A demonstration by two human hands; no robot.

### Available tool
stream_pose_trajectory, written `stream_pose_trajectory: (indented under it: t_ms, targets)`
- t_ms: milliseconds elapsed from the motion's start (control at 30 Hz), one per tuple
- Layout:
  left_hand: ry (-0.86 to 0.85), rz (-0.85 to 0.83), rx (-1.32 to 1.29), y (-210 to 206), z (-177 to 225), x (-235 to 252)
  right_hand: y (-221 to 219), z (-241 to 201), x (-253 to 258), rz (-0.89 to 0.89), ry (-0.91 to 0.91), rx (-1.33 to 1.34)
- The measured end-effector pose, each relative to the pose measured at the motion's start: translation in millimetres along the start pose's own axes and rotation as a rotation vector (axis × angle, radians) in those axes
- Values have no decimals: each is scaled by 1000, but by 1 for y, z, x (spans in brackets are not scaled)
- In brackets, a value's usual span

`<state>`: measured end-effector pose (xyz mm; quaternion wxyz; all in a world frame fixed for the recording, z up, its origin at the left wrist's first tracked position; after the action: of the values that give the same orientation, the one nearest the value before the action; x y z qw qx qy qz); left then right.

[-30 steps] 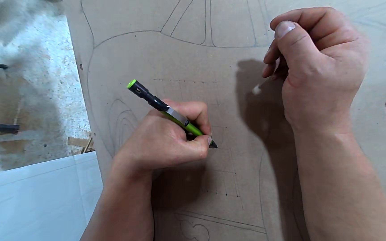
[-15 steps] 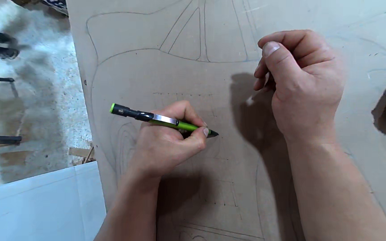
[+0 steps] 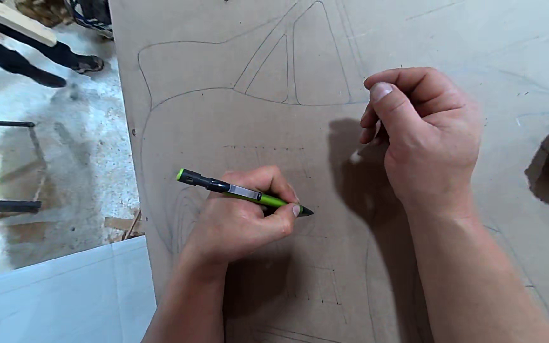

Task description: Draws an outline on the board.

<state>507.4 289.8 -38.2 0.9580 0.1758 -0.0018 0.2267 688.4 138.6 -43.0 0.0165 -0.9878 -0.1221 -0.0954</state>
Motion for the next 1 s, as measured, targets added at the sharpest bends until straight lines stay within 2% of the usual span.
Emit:
stream_pose_trajectory:
  t_ms: [133,333,500,1000]
  targets:
    - [7,21,3,-1,1,0,1,-1,0,-5,5,-15]
    - [93,305,39,-4,-1,-1,1,-1,0,-2,7,-16]
    - [96,307,24,-5,0,0,1,0,0,3,0,-18]
    - [228,627,19,-11,2,3,1,0,-1,-9,0,-20]
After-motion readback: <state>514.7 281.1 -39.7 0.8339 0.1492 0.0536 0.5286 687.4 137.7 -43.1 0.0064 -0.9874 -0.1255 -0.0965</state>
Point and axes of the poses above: each hand's wrist, its own x-axis towards the middle knuckle, its own y-axis out of the back of the hand, z = x × y, the point moved 3 cm from there along x, towards the middle knuckle, and after that the axes turned 13 degrees about z, right-handed, at the moved point
